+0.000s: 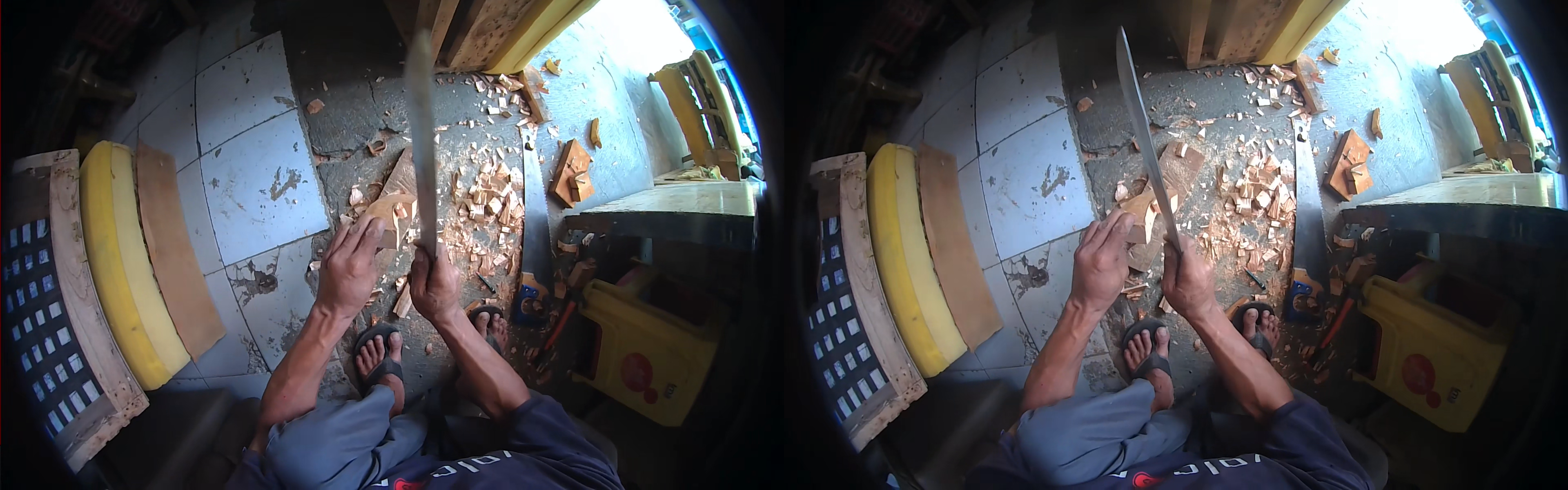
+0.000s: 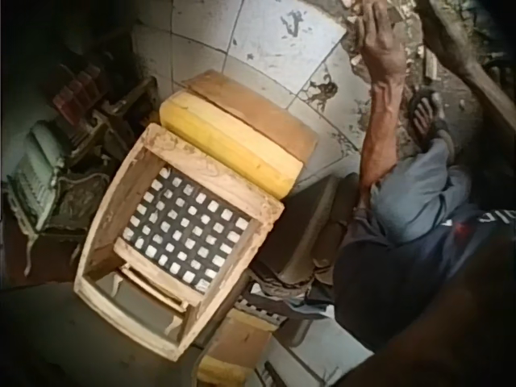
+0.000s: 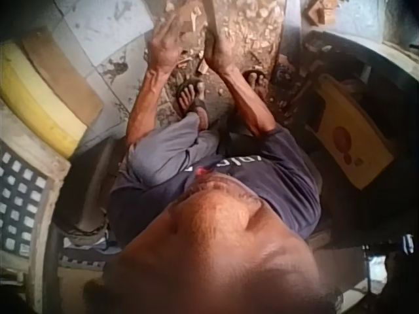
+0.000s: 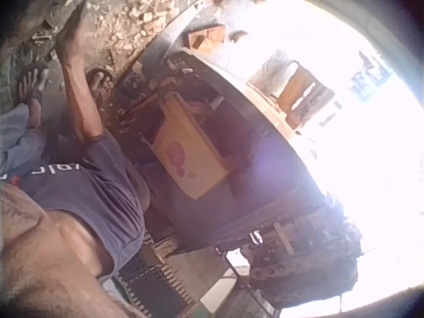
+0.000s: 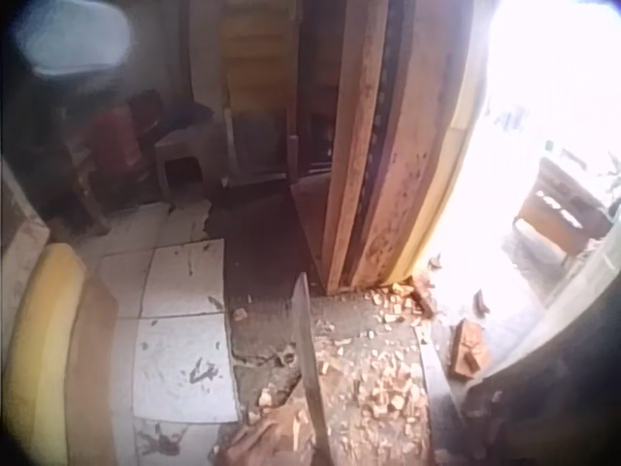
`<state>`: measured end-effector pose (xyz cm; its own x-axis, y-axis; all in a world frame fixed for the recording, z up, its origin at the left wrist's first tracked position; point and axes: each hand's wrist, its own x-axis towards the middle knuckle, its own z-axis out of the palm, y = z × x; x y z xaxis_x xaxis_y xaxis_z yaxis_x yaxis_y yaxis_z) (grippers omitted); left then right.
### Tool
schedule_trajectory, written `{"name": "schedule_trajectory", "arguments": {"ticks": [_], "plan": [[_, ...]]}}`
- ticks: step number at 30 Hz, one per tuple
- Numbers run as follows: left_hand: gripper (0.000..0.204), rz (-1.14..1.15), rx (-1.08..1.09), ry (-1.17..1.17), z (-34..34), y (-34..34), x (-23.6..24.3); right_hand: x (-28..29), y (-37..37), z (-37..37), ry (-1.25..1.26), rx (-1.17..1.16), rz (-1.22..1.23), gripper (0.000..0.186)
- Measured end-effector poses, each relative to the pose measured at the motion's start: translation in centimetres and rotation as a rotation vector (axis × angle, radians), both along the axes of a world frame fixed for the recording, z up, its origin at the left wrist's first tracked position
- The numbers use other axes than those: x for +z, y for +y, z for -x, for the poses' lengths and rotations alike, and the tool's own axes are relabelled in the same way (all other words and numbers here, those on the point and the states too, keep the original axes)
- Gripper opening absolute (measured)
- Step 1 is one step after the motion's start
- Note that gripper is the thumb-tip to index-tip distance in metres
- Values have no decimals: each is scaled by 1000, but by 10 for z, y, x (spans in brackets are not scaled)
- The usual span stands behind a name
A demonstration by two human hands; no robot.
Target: The person whittles a piece of wood using a large blade and a smaller blade, scraping and shaping the wood while sitting on the floor.
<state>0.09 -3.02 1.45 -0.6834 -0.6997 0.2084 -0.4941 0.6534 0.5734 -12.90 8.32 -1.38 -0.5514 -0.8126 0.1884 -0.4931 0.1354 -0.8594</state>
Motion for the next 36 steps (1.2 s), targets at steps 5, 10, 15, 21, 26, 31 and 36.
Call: {"name": "schedule_trajectory", "arguments": {"ticks": [5,10,15,21,26,31,36], "plan": [[44,47,-9,48,5,-9,2,-14,-3,12,83,121,-489,13],[44,50,-20,44,10,0,6,-31,6,10,210,124,-527,11],[42,59,-33,35,9,-3,4,-9,1,10,283,54,-132,6],[43,84,-28,34,10,-4,4,-18,2,18,163,75,-433,10],[41,98,-10,64,11,1,1,-35,3,26,157,137,-593,13],[47,24,-41,16,14,-4,3,-28,-1,20,235,36,-212,19],[44,40,27,41,3,-4,0,-19,0,26,85,136,-648,18]]}}
